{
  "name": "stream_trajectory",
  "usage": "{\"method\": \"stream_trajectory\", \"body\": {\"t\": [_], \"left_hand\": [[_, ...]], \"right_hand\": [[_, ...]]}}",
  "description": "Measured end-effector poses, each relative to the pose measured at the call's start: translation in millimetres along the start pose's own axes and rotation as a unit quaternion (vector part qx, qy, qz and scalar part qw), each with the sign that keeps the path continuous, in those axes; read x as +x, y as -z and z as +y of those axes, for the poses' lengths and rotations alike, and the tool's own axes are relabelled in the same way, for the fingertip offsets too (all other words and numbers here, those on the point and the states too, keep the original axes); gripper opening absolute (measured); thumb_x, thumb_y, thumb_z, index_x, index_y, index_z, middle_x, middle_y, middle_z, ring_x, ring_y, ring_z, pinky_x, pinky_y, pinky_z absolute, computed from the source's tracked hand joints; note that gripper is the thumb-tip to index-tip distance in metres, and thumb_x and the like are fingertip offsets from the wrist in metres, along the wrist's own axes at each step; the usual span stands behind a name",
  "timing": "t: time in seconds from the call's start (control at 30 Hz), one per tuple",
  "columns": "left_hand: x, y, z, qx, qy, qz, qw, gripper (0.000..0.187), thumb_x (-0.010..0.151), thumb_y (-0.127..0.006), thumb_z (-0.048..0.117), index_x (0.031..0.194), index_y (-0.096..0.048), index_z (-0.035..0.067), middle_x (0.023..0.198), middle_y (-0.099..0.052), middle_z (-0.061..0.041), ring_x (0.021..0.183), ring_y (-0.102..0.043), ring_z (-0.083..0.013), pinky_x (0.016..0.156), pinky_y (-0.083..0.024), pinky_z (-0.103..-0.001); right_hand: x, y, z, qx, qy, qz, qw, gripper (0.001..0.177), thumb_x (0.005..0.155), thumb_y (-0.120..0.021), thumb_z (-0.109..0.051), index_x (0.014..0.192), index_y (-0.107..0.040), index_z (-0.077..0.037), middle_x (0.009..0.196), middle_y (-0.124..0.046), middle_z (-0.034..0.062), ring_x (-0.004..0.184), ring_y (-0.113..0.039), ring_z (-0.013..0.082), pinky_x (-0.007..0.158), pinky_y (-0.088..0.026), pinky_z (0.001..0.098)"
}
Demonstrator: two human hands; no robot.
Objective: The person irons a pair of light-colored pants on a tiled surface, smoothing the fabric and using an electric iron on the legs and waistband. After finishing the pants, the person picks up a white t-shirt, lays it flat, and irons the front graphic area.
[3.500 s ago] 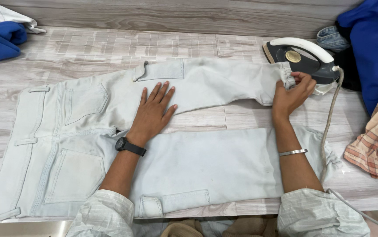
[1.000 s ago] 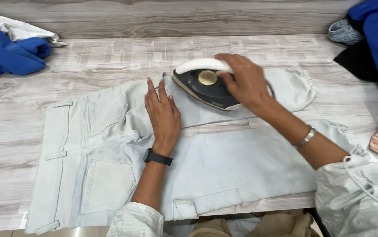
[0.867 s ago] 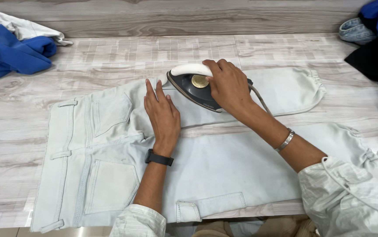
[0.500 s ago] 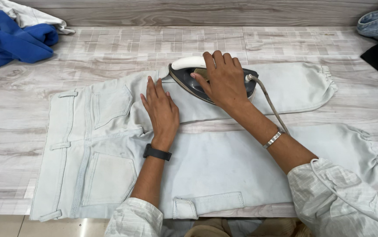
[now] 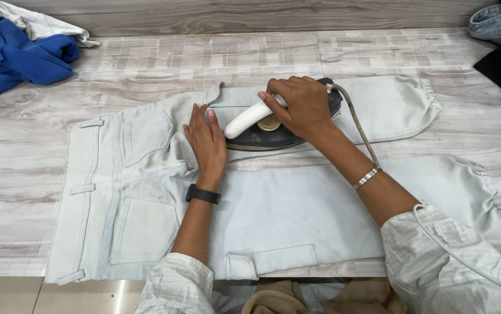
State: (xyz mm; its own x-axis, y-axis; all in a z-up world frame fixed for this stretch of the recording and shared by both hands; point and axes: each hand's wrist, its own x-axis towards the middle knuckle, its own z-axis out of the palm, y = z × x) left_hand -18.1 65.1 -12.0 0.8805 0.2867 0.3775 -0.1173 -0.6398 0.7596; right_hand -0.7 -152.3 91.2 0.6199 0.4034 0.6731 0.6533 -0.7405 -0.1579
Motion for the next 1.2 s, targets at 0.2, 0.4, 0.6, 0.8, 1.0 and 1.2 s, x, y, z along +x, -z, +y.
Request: {"method": "stream_trajectory", "body": {"t": [0.2,0.4,0.6,0.8,1.0,1.2], "left_hand": [[-3,8,17,-0.032,-0.051,-0.018,0.998,0.063,0.112,-0.026,0.042,0.142,-0.052,-0.007,0.159,-0.040,-0.027,0.149,-0.037,-0.0388,0.126,-0.019,-0.050],[-8,9,29,-0.022,-0.098,-0.096,0.990,0.066,0.111,-0.024,0.043,0.149,-0.043,-0.008,0.162,-0.035,-0.024,0.152,-0.031,-0.0369,0.126,-0.016,-0.049],[-9,5,22,0.011,-0.080,-0.142,0.987,0.065,0.111,-0.026,0.042,0.151,-0.039,-0.008,0.164,-0.030,-0.023,0.154,-0.024,-0.0362,0.126,-0.014,-0.052],[-12,0,21,0.011,-0.087,-0.138,0.987,0.061,0.111,-0.031,0.037,0.150,-0.040,-0.009,0.163,-0.031,-0.025,0.154,-0.025,-0.0372,0.125,-0.015,-0.053],[-13,-3,20,0.005,-0.095,-0.127,0.987,0.059,0.111,-0.032,0.034,0.148,-0.041,-0.011,0.162,-0.032,-0.027,0.154,-0.025,-0.0379,0.126,-0.015,-0.054],[-11,-7,20,0.017,-0.093,-0.121,0.988,0.058,0.112,-0.034,0.033,0.148,-0.042,-0.011,0.161,-0.033,-0.027,0.154,-0.025,-0.0384,0.125,-0.015,-0.055]], "right_hand": [[-1,-5,-2,-0.011,-0.014,0.009,1.000,0.029,0.100,-0.069,-0.030,0.080,-0.071,-0.009,0.055,-0.058,0.0047,0.049,-0.055,0.0215,0.057,-0.044,0.0382],[-14,4,29,0.006,0.079,0.006,0.997,0.024,0.102,-0.059,-0.020,0.086,-0.071,-0.007,0.065,-0.064,0.0040,0.057,-0.058,0.0196,0.058,-0.044,0.0370],[-35,30,87,-0.078,0.040,0.019,0.996,0.024,0.104,-0.056,-0.018,0.090,-0.073,-0.008,0.071,-0.067,0.0054,0.058,-0.057,0.0196,0.061,-0.045,0.0365],[-63,69,127,-0.159,-0.034,0.030,0.986,0.026,0.109,-0.059,-0.019,0.090,-0.075,-0.008,0.063,-0.061,0.0052,0.057,-0.055,0.0214,0.062,-0.043,0.0378],[-67,68,123,-0.162,-0.090,0.041,0.982,0.029,0.110,-0.062,-0.021,0.090,-0.077,-0.007,0.061,-0.058,0.0077,0.054,-0.053,0.0234,0.062,-0.043,0.0390],[-54,46,90,-0.143,-0.108,0.066,0.982,0.027,0.109,-0.064,-0.023,0.094,-0.081,-0.007,0.060,-0.060,0.0090,0.051,-0.053,0.0246,0.061,-0.044,0.0402]]}}
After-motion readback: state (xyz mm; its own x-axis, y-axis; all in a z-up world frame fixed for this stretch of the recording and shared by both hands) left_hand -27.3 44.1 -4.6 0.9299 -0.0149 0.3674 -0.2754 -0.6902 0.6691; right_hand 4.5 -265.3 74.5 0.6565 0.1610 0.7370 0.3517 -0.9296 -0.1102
